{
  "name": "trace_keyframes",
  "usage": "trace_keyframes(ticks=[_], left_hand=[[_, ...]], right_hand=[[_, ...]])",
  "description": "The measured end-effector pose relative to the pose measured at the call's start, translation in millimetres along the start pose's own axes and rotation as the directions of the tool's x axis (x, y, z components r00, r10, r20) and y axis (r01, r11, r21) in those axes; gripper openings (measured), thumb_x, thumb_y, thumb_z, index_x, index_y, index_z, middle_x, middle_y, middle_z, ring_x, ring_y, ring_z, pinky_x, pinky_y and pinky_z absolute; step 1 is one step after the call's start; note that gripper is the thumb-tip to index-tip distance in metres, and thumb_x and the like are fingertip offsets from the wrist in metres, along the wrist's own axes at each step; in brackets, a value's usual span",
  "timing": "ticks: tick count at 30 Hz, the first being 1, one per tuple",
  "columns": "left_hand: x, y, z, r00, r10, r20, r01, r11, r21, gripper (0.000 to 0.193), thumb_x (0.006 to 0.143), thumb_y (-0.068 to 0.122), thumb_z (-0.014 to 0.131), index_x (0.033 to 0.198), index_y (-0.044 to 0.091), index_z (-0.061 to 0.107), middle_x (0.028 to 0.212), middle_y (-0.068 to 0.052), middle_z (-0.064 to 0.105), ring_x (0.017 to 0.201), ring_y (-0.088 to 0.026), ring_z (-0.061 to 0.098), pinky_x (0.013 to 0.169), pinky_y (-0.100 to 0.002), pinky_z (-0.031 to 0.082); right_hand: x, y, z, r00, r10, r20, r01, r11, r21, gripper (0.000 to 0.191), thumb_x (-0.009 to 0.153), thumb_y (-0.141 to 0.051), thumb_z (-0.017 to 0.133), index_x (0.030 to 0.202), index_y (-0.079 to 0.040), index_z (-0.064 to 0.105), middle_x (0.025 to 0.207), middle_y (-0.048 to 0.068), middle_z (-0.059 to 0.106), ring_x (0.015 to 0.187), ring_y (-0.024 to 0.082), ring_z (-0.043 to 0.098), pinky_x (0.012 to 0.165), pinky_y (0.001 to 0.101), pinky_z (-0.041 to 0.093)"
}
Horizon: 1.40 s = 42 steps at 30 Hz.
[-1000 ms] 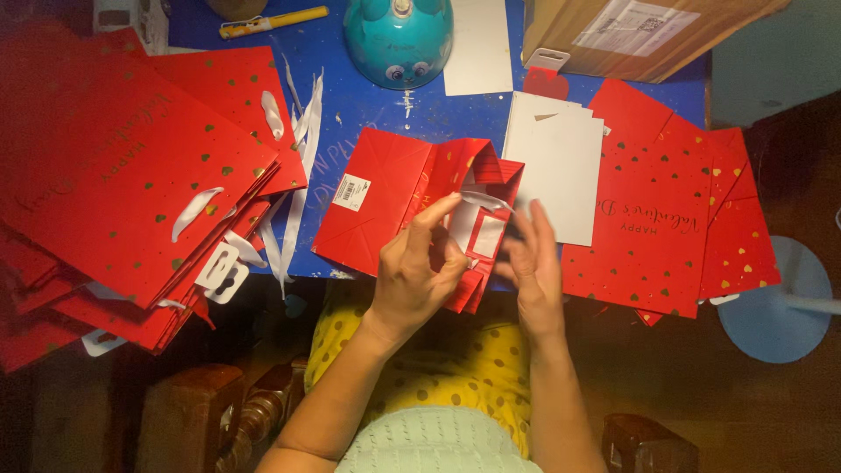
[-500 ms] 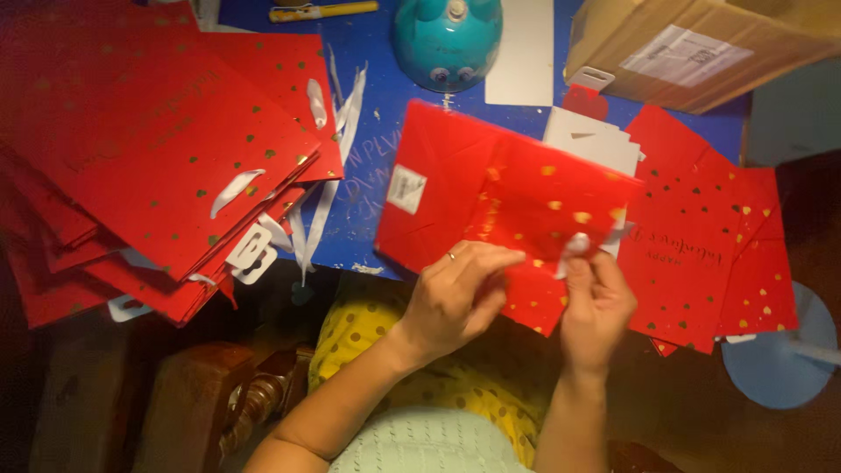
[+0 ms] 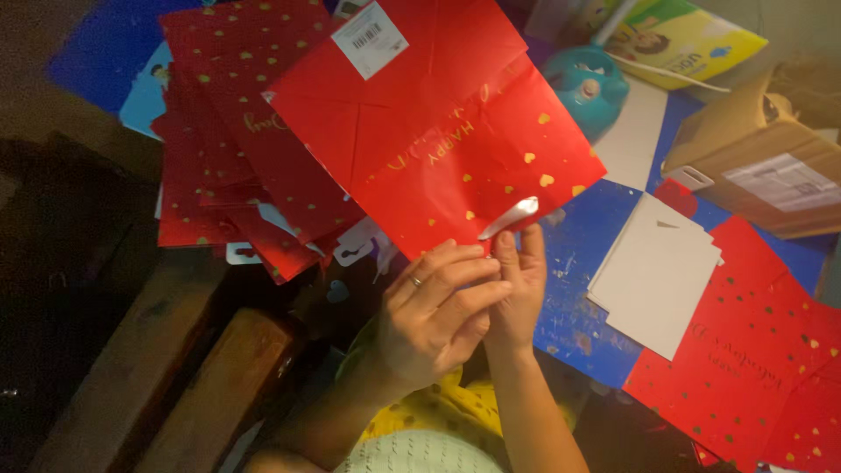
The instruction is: The person assembles red Valentine's Day gift bags by inserting white cards, folding the bag flaps, and tying white ribbons through the handles. The person handles multiple bags one at a time, stacking completed bags on the table.
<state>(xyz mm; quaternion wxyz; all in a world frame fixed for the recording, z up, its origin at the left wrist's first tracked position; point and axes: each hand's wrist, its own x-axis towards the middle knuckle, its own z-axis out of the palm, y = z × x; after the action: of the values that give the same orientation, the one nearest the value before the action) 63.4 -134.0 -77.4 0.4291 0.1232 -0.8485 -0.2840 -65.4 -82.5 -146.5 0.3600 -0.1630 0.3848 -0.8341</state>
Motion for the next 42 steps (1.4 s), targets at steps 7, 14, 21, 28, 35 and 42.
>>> trace_keyframes(ticks=[7,14,21,28,35,42], left_hand=[[-12,-44,-53,0.983,-0.064,-0.175,0.067,0.998,0.013,0.028,0.092,0.002,0.072,0.119,0.008,0.068,0.124,-0.008,0.066,0.122,-0.029,0.066,0.111,-0.044,0.054],[-9,-71,-56,0.973,-0.121,-0.195,0.128,0.992,0.021,0.028,0.089,0.004,0.071,0.116,0.008,0.069,0.118,-0.007,0.067,0.116,-0.027,0.066,0.104,-0.041,0.055],[-4,-65,-22,0.972,-0.214,-0.098,0.211,0.976,-0.045,0.028,0.092,0.006,0.069,0.12,0.004,0.069,0.117,-0.01,0.069,0.114,-0.03,0.068,0.103,-0.04,0.056],[-19,-71,22,0.96,-0.269,0.072,0.274,0.96,-0.066,0.041,0.102,0.016,0.065,0.138,-0.004,0.058,0.134,-0.022,0.066,0.128,-0.037,0.063,0.108,-0.043,0.051],[-40,-55,90,0.925,-0.268,0.267,0.275,0.961,0.013,0.042,0.098,0.013,0.064,0.135,-0.006,0.059,0.137,-0.025,0.063,0.135,-0.04,0.056,0.112,-0.045,0.045],[-56,-17,165,0.863,-0.184,0.47,0.213,0.977,-0.008,0.063,0.094,0.018,0.066,0.146,-0.01,0.045,0.148,-0.027,0.053,0.144,-0.043,0.042,0.122,-0.056,0.025]], right_hand=[[20,77,74,0.943,0.271,0.196,-0.275,0.961,-0.005,0.027,0.112,-0.017,0.053,0.136,-0.004,0.055,0.115,0.009,0.067,0.098,0.015,0.064,0.084,0.0299,0.053],[31,85,76,0.881,0.33,0.339,-0.153,0.877,-0.455,0.037,0.104,-0.028,0.046,0.116,0.001,0.065,0.104,0.01,0.072,0.097,0.019,0.071,0.088,0.0285,0.057],[25,64,27,0.965,0.205,0.162,-0.104,0.871,-0.481,0.021,0.106,-0.012,0.055,0.115,0.004,0.066,0.102,0.008,0.068,0.094,0.013,0.063,0.083,0.0261,0.05],[21,49,-36,0.998,0.026,0.063,0.019,0.792,-0.61,0.021,0.103,-0.008,0.058,0.117,0.004,0.07,0.112,0.008,0.072,0.104,0.012,0.065,0.095,0.0269,0.051],[-6,3,-94,0.996,-0.055,-0.069,-0.006,0.733,-0.68,0.023,0.105,-0.011,0.058,0.119,0.002,0.071,0.11,0.009,0.076,0.107,0.014,0.07,0.098,0.0281,0.054],[-37,-50,-135,0.949,-0.29,-0.122,0.052,0.526,-0.849,0.021,0.104,-0.01,0.06,0.117,0.002,0.072,0.11,0.01,0.076,0.105,0.016,0.071,0.094,0.0284,0.055]])
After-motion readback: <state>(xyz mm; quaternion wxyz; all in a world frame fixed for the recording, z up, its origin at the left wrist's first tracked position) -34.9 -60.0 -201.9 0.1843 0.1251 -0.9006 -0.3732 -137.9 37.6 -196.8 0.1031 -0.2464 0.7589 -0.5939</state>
